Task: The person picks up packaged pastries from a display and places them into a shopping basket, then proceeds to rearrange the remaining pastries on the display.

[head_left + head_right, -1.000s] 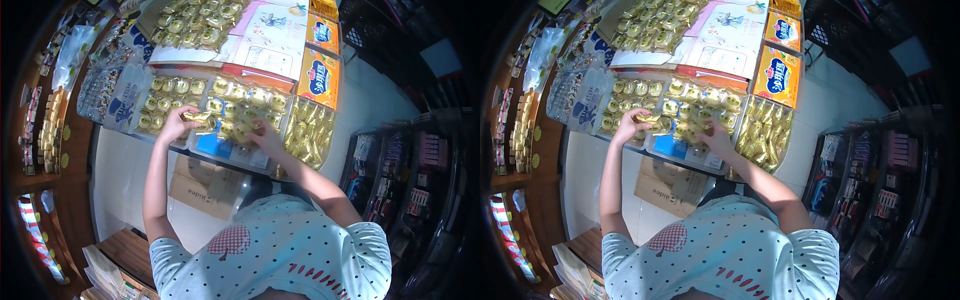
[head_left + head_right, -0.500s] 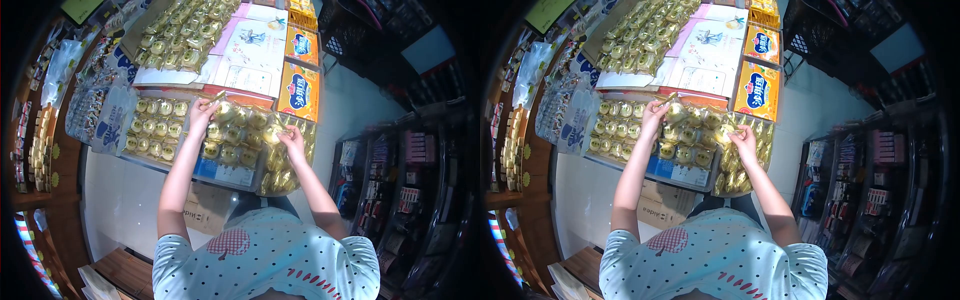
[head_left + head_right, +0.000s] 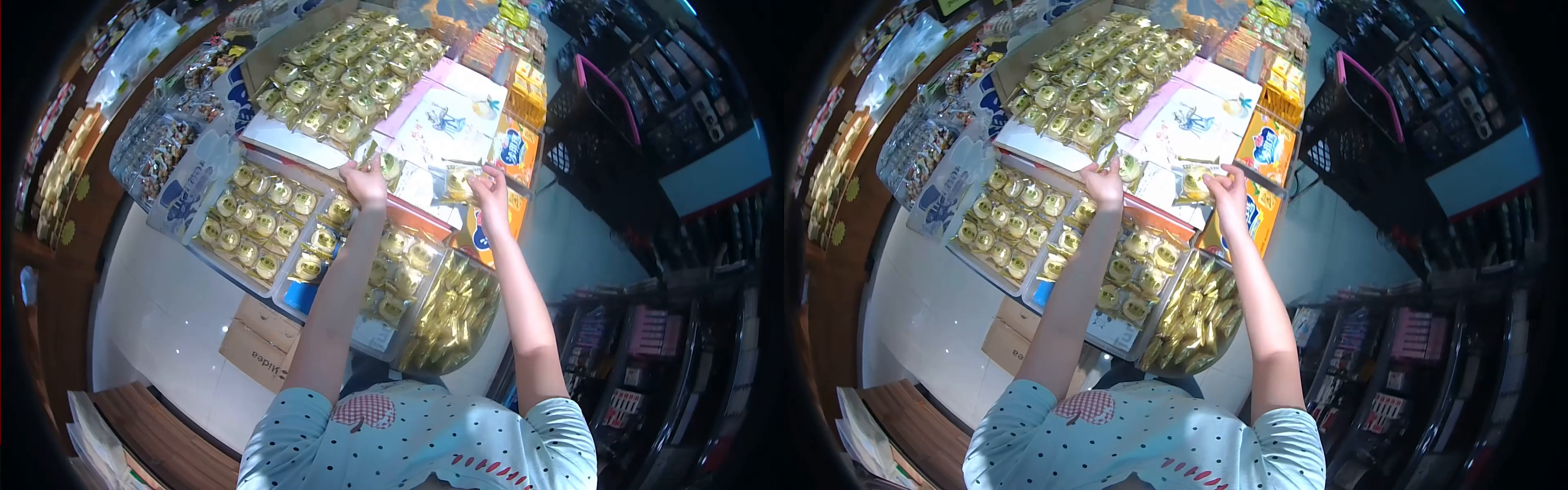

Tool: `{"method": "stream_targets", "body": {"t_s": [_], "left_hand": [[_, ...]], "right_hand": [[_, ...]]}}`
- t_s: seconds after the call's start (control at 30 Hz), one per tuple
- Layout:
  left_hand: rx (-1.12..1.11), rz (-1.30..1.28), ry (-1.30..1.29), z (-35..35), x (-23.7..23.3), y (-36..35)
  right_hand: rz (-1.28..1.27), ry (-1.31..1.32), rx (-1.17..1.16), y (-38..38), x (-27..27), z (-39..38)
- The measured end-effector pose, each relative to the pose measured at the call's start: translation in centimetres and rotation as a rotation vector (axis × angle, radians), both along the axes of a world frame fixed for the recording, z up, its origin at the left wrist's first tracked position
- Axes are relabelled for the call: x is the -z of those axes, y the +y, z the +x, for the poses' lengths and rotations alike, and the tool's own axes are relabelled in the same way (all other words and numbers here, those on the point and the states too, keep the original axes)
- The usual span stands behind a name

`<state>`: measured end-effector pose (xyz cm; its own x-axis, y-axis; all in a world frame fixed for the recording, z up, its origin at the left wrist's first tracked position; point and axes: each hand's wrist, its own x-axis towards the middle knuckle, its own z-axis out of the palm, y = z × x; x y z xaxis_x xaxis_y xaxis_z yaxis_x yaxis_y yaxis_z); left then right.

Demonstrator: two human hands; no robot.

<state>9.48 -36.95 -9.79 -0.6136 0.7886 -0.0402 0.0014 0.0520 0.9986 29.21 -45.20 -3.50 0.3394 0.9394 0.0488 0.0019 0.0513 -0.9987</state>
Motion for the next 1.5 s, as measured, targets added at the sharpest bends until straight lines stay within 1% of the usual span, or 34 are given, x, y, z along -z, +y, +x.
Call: {"method": "stream_targets", "body": {"t_s": [0.03, 0.1, 0.13, 0.2, 0.23, 0.27, 0.33, 0.37, 0.43, 0.47, 0.53, 0.57, 0.6, 0.63, 0.67, 0.7, 0.77, 0.83, 0.87, 0.9, 0.93, 0.97, 1.0, 1.07, 1.1, 1.13, 1.2, 1.27, 1.3, 1.33, 1.37, 1.4, 1.43, 1.5], "left_hand": [[-0.022, 0.002, -0.008, -0.1, 0.3, 0.1], [0.088, -0.027, -0.081, -0.5, 1.1, 0.1], [0.065, -0.026, -0.084, -0.6, 1.4, -0.1], [0.040, 0.110, 0.122, -0.5, 2.2, -0.7], [0.024, 0.130, 0.040, -0.5, 2.7, -0.9], [0.002, 0.134, 0.046, -0.4, 2.4, -1.6], [0.025, 0.113, -0.233, -0.2, 0.9, -3.6], [0.008, 0.118, -0.226, -0.1, 0.2, -4.5], [0.223, 0.069, -0.269, 0.3, -0.5, -5.8], [0.210, 0.073, -0.267, 0.7, 0.0, -5.5], [0.329, -0.010, -0.022, 1.5, 1.5, -4.5], [0.368, -0.017, 0.035, 1.5, 0.3, -4.4], [0.358, -0.019, 0.038, 2.0, 1.6, -3.7], [0.313, 0.036, 0.053, 2.6, 2.9, -2.9], [0.269, 0.092, 0.068, 2.8, 2.8, -2.6], [0.297, 0.060, 0.076, 2.8, 2.8, -2.4], [0.296, 0.023, 0.078, 3.1, 2.4, -2.2], [0.293, -0.017, 0.084, 3.1, 2.1, -1.9], [0.291, 0.062, 0.042, 3.2, 1.9, -1.9], [0.290, 0.134, -0.002, 3.2, 2.0, -2.2], [0.291, 0.118, -0.003, 2.7, 2.2, -2.6], [0.352, 0.113, 0.105, 1.3, 0.2, -3.6], [0.419, 0.096, 0.208, -0.2, -0.4, -4.7], [0.376, 0.372, 0.109, -3.7, 2.5, -6.0], [0.412, 0.240, 0.191, -6.1, 1.4, -8.2], [0.449, 0.118, 0.273, -8.5, -0.2, -10.2], [0.486, -0.033, 0.245, -11.8, 0.1, -13.5], [0.560, -0.043, 0.562, -14.0, 1.0, -16.8], [0.610, -0.012, 0.671, -14.7, 1.5, -18.2], [0.625, -0.015, 0.669, -14.5, 1.4, -19.4], [0.699, 0.053, 0.743, -14.2, 1.1, -20.7], [0.777, 0.123, 0.814, -14.0, 1.1, -21.7], [0.959, 0.267, 1.068, -14.3, 2.7, -22.0], [1.024, 0.253, 1.116, -13.0, 2.1, -22.3]], "right_hand": [[-0.005, -0.078, -0.003, 2.2, -0.2, 0.0], [-0.031, -0.149, -0.063, 6.0, -0.4, -0.3], [-0.020, -0.167, -0.105, 8.0, -0.1, -0.6], [-0.019, -0.190, -0.169, 11.7, 0.9, -0.9], [-0.020, -0.210, -0.210, 13.3, 1.4, -1.2], [-0.012, -0.206, -0.232, 14.6, 1.4, -1.6], [-0.089, -0.238, -0.317, 16.5, 1.4, -2.5], [-0.083, -0.234, -0.335, 17.3, 1.6, -2.8], [-0.167, -0.236, -0.465, 18.7, 2.5, -3.3], [-0.162, -0.237, -0.477, 19.3, 3.2, -3.6], [-0.034, -0.257, -0.535, 20.1, 4.6, -4.6], [-0.008, -0.438, -0.459, 20.0, 4.4, -5.2], [-0.008, -0.434, -0.469, 20.2, 4.7, -5.7], [0.022, -0.495, -0.399, 20.3, 5.0, -6.0], [0.053, -0.556, -0.327, 20.4, 5.2, -6.2], [0.053, -0.556, -0.330, 20.2, 5.4, -6.4], [0.118, -0.722, -0.241, 20.4, 5.5, -6.6], [0.137, -0.707, -0.226, 20.8, 5.6, -6.7], [0.141, -0.694, -0.212, 20.4, 5.5, -6.8], [0.081, -0.707, -0.209, 20.2, 5.4, -6.7], [0.065, -0.705, -0.215, 20.1, 5.3, -6.6], [0.203, -0.804, -0.050, 19.6, 5.1, -6.6], [0.327, -0.902, 0.112, 18.3, 5.2, -6.3], [0.378, -0.799, 0.058, 15.0, 3.3, -5.5], [0.465, -0.796, 0.040, 12.5, 2.4, -5.2], [0.449, -0.796, 0.041, 9.8, 2.1, -5.0], [0.421, -0.759, -0.090, 3.6, 2.0, -4.7], [0.304, -0.745, -0.264, -2.9, 3.7, -4.9], [0.274, -0.722, -0.395, -6.2, 5.0, -5.1], [0.245, -0.693, -0.524, -9.2, 6.2, -5.5], [0.152, -0.745, -0.566, -12.2, 7.2, -5.9], [0.056, -0.793, -0.606, -14.8, 7.7, -6.6], [0.039, -0.788, -0.592, -16.8, 8.1, -7.2], [0.014, -1.067, -0.549, -19.6, 8.6, -8.7]]}}
